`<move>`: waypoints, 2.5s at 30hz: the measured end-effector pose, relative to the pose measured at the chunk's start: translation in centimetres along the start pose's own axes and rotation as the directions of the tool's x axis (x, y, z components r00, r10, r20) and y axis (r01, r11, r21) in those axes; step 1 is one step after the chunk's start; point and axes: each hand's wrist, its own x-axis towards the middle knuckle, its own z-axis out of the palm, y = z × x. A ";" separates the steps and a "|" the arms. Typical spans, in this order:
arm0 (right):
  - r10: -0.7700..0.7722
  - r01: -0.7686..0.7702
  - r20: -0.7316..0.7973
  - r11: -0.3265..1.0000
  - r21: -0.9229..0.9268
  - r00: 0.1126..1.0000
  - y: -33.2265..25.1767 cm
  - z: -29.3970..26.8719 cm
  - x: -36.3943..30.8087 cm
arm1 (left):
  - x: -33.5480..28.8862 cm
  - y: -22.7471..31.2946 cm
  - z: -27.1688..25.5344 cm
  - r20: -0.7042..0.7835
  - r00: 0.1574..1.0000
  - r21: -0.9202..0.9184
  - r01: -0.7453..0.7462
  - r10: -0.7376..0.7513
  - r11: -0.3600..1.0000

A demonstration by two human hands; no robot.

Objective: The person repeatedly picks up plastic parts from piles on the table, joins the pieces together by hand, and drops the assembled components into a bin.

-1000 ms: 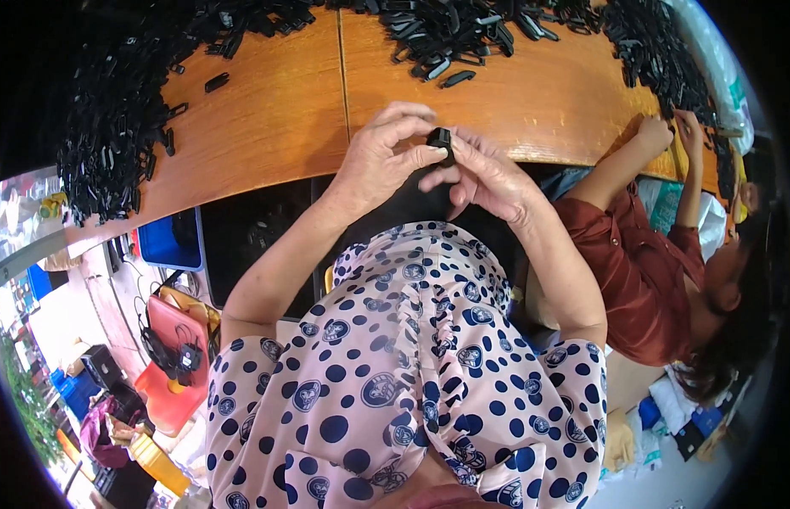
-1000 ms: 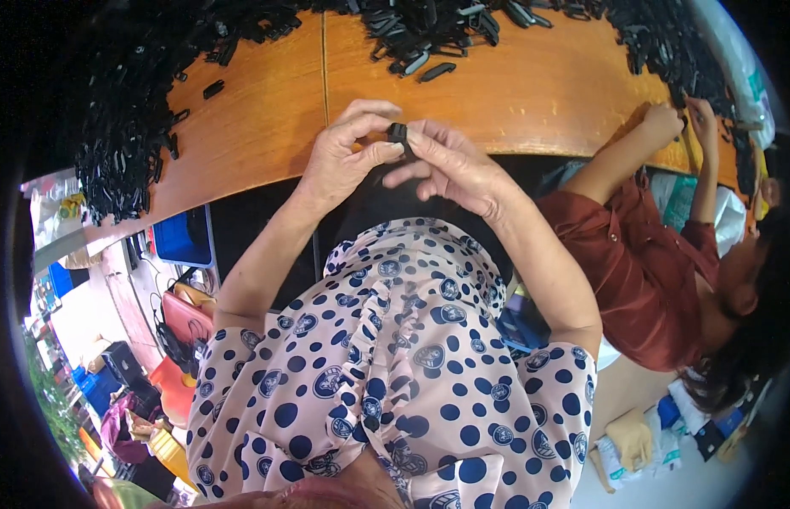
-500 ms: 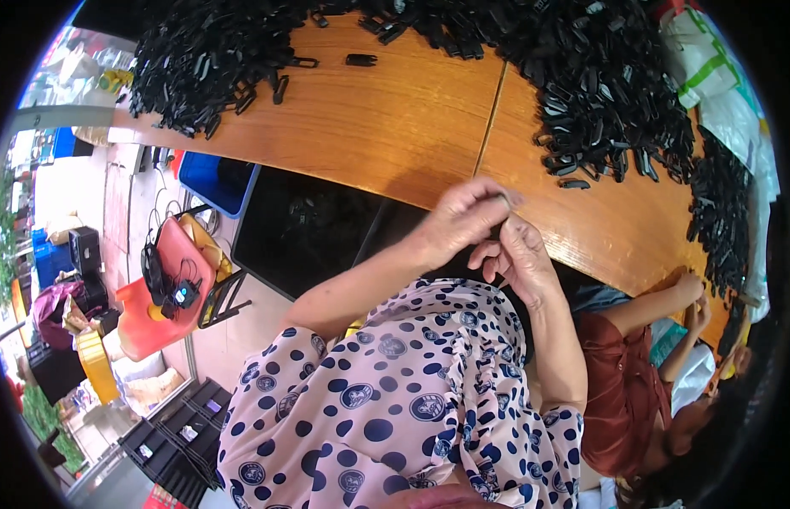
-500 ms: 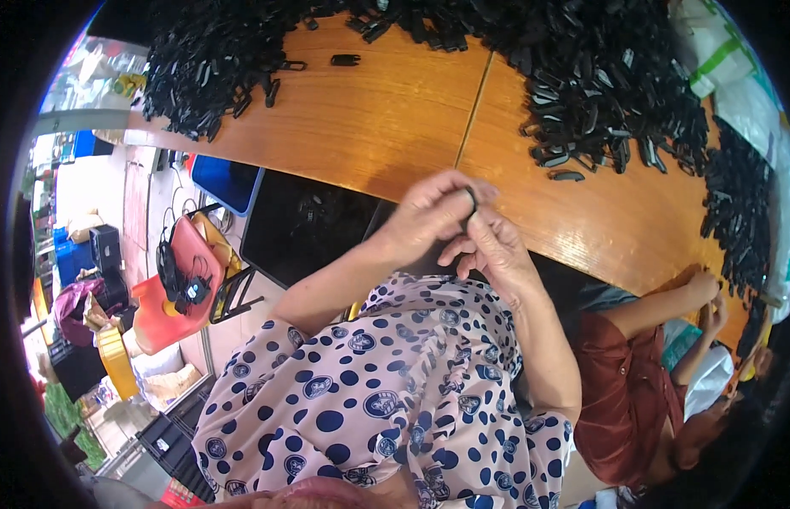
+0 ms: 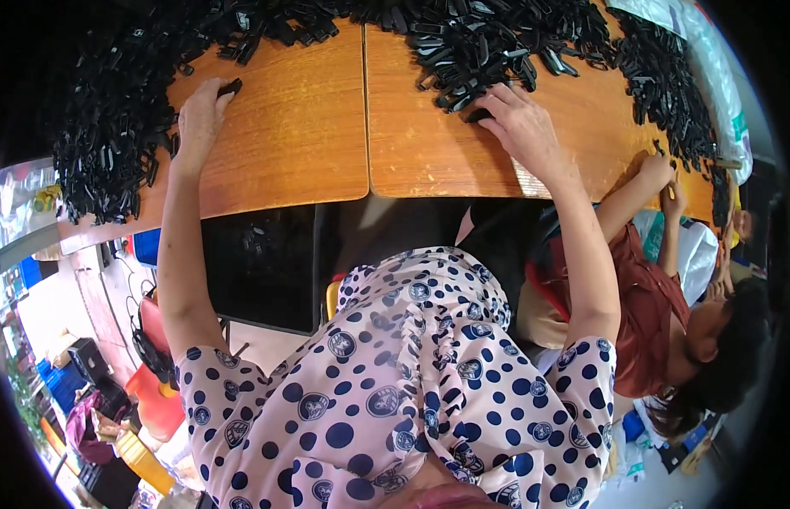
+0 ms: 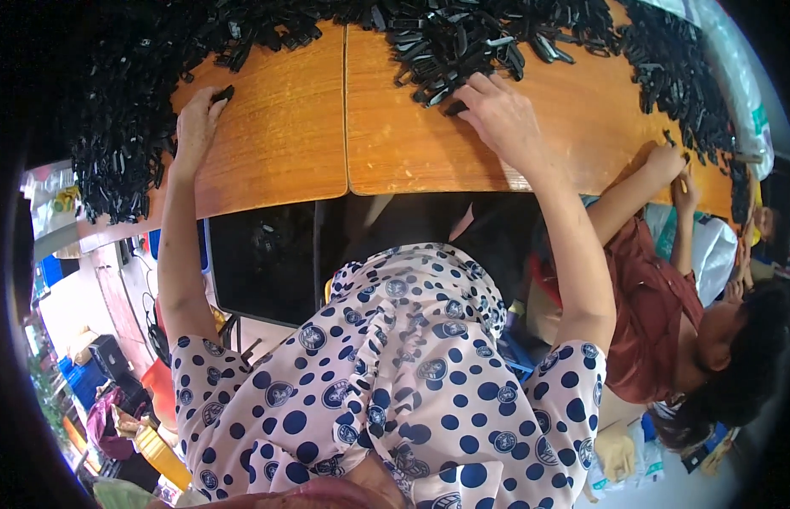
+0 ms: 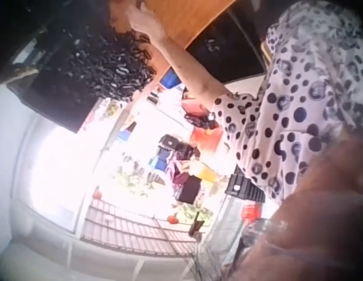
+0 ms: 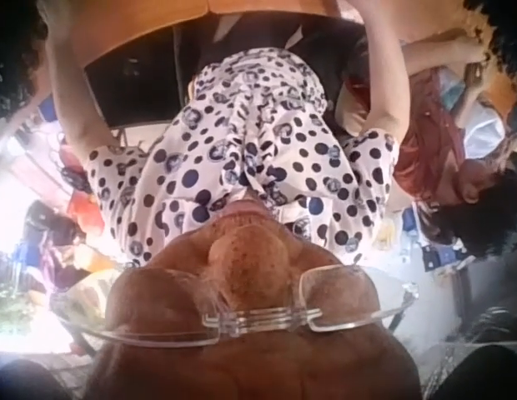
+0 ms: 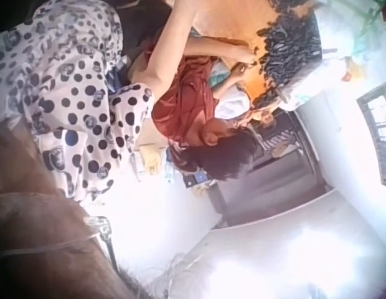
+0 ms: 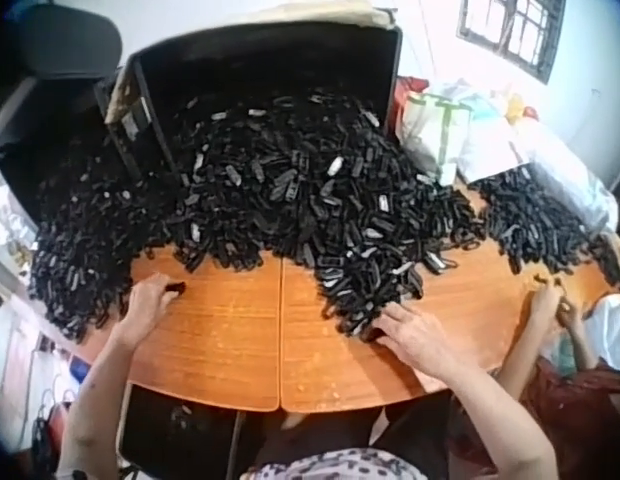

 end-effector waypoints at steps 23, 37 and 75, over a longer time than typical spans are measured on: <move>0.399 -0.104 0.195 -0.238 0.966 0.896 -6.9 0.0 -7.0 | -8.8 28.1 0.0 0.433 0.891 -0.898 0.414 0.138 0.147; 0.278 -0.210 0.275 -0.242 0.947 0.920 -6.8 -0.1 -7.9 | -9.4 28.0 -0.3 0.026 0.931 -0.744 -0.226 0.364 0.629; -0.469 -0.790 0.708 0.035 0.612 0.528 -18.7 5.4 -1.0 | -23.7 13.6 -2.9 0.142 0.968 -0.713 0.246 -0.208 0.656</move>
